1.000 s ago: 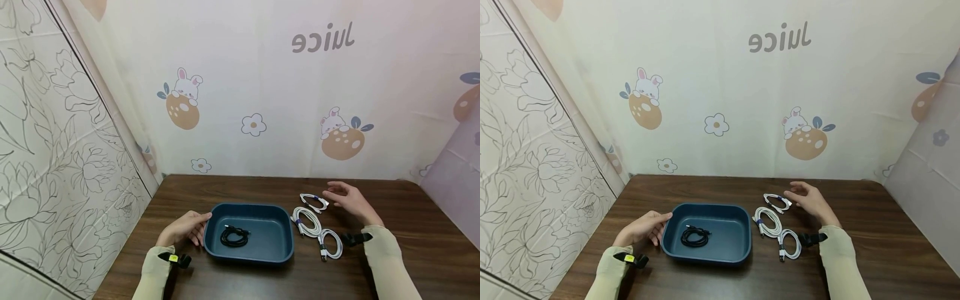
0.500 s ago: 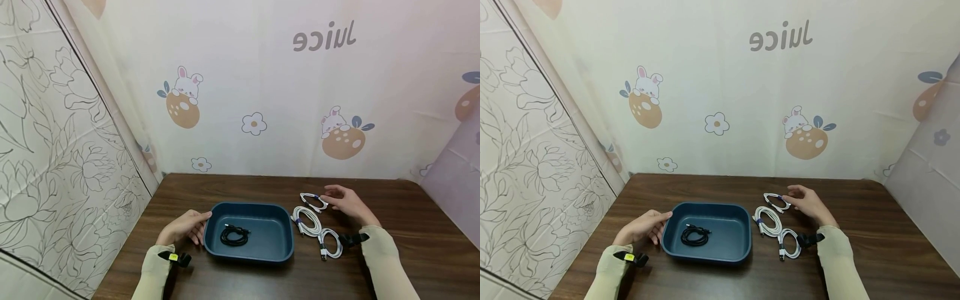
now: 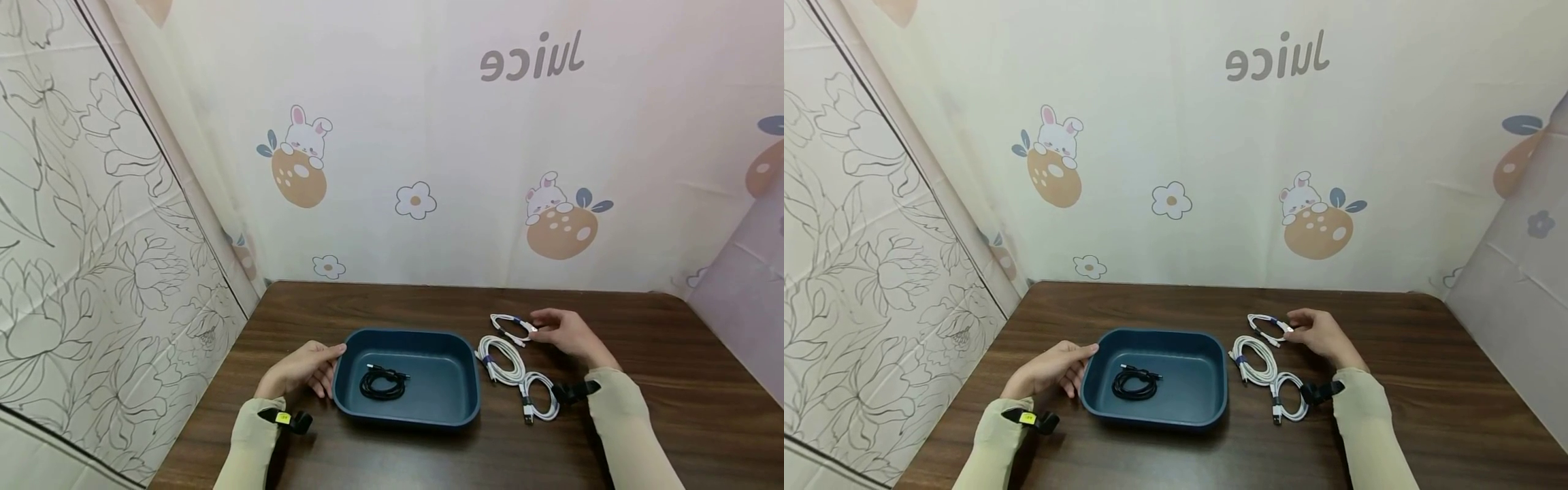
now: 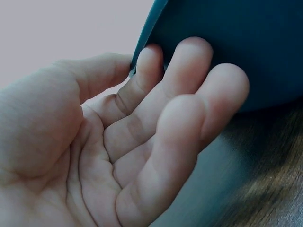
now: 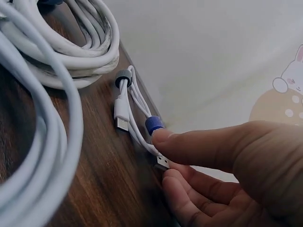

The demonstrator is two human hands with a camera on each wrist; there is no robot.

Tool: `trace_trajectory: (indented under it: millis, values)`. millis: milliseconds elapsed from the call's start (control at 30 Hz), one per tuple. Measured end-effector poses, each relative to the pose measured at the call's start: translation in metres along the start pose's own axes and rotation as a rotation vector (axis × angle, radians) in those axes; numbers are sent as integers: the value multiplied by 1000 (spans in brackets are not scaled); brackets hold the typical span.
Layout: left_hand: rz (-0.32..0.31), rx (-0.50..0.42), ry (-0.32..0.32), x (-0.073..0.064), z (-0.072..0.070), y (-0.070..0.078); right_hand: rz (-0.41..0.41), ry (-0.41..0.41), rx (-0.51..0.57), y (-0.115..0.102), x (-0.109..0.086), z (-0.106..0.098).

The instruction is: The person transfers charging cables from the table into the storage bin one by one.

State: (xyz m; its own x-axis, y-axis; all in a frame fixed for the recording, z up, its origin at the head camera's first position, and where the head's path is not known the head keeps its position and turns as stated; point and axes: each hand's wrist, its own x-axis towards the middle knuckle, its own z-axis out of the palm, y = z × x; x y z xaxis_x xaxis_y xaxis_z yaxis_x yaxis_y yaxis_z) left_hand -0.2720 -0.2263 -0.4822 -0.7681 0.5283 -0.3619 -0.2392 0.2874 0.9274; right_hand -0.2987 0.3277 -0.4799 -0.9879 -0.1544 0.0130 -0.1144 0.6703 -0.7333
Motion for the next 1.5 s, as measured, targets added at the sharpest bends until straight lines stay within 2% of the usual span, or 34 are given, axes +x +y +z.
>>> trace_trajectory:
  millis: [333,533,1500]
  values:
    - [-1,8,-2,-1,-1,2,18,-16,-26,-2,2,0]
    - [-1,4,1,0,0,0,-1,-23,-30,0,2,1]
    - [16,10,-1,0,0,0,26,18,-90,-6,6,10]
